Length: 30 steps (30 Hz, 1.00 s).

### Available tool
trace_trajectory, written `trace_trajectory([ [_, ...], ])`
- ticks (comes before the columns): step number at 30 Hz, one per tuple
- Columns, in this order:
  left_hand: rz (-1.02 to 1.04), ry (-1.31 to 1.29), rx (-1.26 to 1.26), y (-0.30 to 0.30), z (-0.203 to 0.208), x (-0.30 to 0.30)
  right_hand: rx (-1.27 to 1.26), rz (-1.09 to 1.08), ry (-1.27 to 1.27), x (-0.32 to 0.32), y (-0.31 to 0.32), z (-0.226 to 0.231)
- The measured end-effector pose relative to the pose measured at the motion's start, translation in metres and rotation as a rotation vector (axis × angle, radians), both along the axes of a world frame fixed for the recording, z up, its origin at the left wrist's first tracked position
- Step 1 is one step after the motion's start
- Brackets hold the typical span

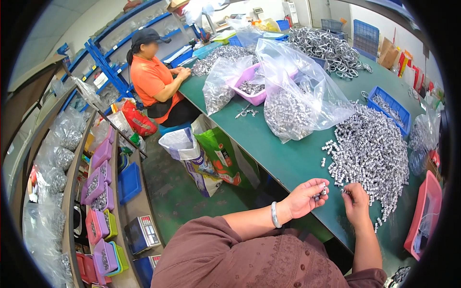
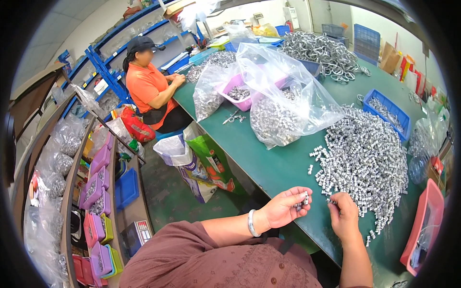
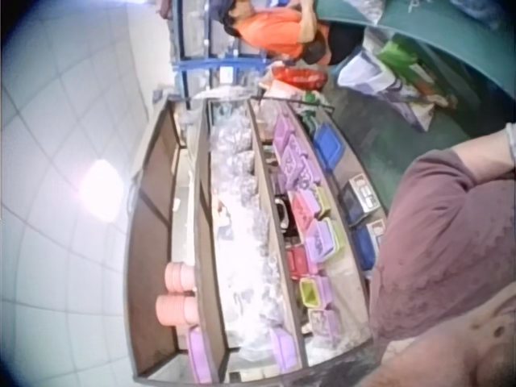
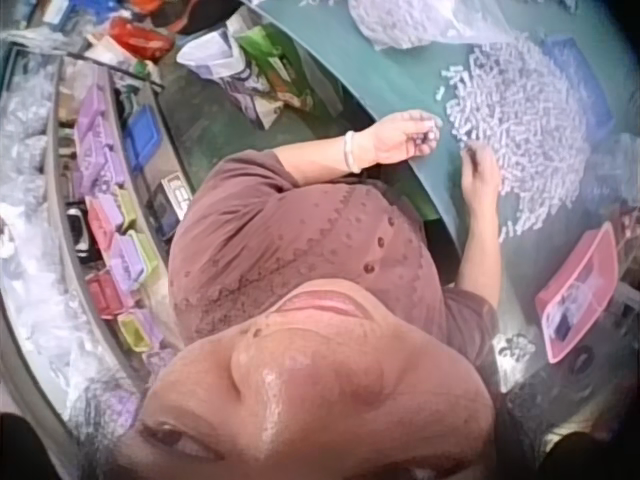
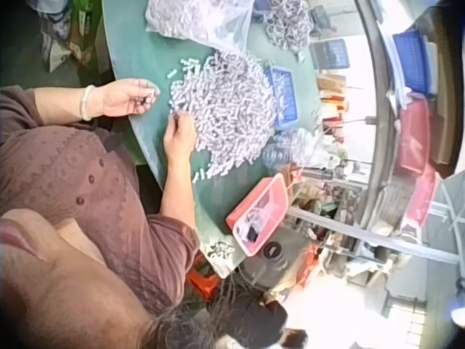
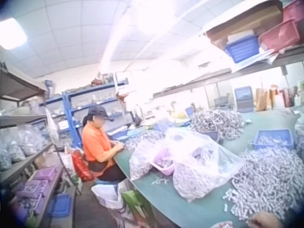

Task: The person picks up and joins small silver metal components by hand, handling them one at a time and placing them into a small pile. They repeatedly take parts from a large central pile and a smaller pile to the left, connecting them before setting the finished pieces aside.

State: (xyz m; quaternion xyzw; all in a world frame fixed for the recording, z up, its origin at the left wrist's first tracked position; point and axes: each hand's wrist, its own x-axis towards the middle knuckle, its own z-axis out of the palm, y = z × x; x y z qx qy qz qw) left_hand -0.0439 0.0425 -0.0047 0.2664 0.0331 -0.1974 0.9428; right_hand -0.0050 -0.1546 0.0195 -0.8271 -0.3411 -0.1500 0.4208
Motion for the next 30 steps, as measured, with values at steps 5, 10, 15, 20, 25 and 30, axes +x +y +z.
trace_trajectory([
  [5,-0.015,-0.005,-0.001,-0.002,0.000,0.003,0.007,0.003,0.008,0.001,0.000,0.000],
  [10,-0.012,0.010,0.014,-0.002,-0.001,0.002,0.007,0.008,0.021,-0.001,0.000,0.001],
  [15,-0.009,-0.001,0.010,-0.001,-0.004,-0.001,0.019,0.011,0.017,-0.004,0.001,0.000],
  [20,0.000,-0.010,0.075,-0.007,0.003,0.003,0.052,-0.068,0.085,-0.003,-0.008,-0.008],
  [25,0.049,-0.102,0.118,-0.005,0.008,0.007,0.228,-0.012,0.201,0.007,-0.005,-0.015],
  [30,0.019,-0.086,0.136,-0.010,0.010,0.012,0.273,-0.010,0.204,0.004,-0.010,-0.011],
])
